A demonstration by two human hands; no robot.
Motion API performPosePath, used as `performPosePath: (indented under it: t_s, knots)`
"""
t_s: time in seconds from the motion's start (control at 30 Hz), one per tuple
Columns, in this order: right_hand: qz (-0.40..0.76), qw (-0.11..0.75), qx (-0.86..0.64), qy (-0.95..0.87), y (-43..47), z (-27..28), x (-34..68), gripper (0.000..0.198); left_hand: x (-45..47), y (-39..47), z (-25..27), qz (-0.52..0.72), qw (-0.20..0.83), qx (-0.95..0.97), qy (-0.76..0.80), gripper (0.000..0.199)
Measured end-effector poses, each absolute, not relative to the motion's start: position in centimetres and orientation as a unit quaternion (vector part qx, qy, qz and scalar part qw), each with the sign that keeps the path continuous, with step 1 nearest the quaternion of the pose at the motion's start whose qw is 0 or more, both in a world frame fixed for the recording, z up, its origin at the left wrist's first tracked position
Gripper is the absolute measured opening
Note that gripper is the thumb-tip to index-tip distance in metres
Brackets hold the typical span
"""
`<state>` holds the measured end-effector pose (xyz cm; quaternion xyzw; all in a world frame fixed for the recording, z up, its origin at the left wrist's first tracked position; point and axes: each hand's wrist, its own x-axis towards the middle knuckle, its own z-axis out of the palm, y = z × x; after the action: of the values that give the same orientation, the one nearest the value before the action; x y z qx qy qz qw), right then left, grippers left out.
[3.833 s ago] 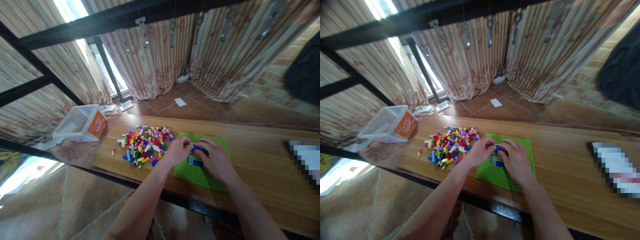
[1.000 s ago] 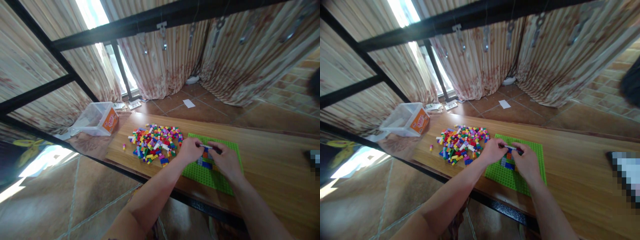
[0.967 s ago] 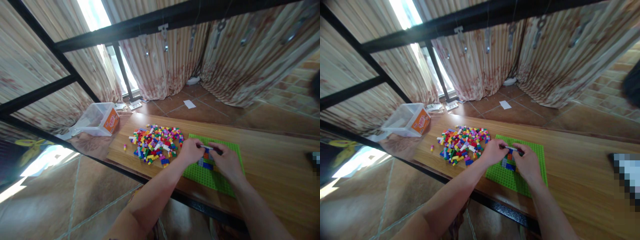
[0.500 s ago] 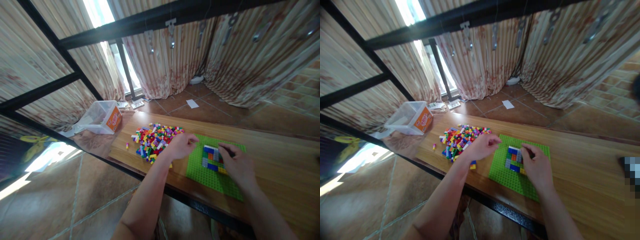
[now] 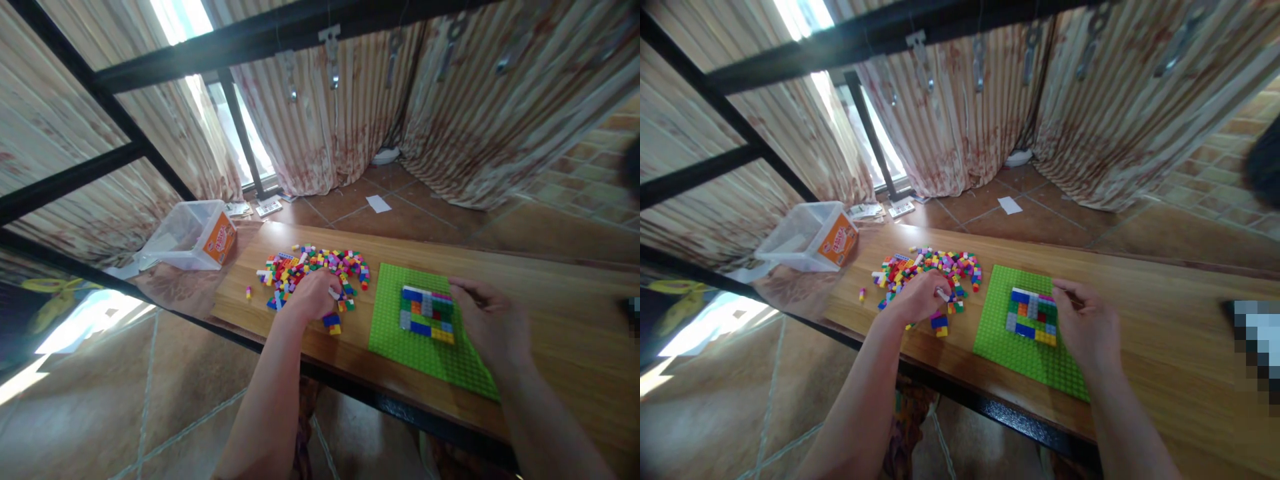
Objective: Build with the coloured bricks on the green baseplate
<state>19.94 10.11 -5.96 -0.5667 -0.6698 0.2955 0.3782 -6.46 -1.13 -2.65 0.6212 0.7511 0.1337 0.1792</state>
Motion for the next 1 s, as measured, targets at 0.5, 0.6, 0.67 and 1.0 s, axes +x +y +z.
performPosePath:
  t_s: [0.5, 0.6, 0.67, 1.0]
  knots:
    - [0.279, 0.379, -0.543, -0.695, 9.8, -5.6, 20.2, 0.028, -2.1, 0.7, -2.7, 0.282, 0.209, 0.632, 0.691, 0.007]
    - [0.282, 0.383, -0.528, -0.704, 9.7, -5.7, 20.3, 0.027, -0.1, 1.1, -3.3, 0.301, 0.227, 0.627, 0.682, 0.007]
    - [0.283, 0.374, -0.527, -0.709, 9.6, -5.7, 20.3, 0.028, 0.8, 1.4, -3.9, 0.312, 0.227, 0.632, 0.672, 0.004]
    - [0.288, 0.354, -0.521, -0.722, 9.5, -5.9, 20.3, 0.029, 3.5, 2.3, -4.9, 0.309, 0.200, 0.651, 0.664, 0.015]
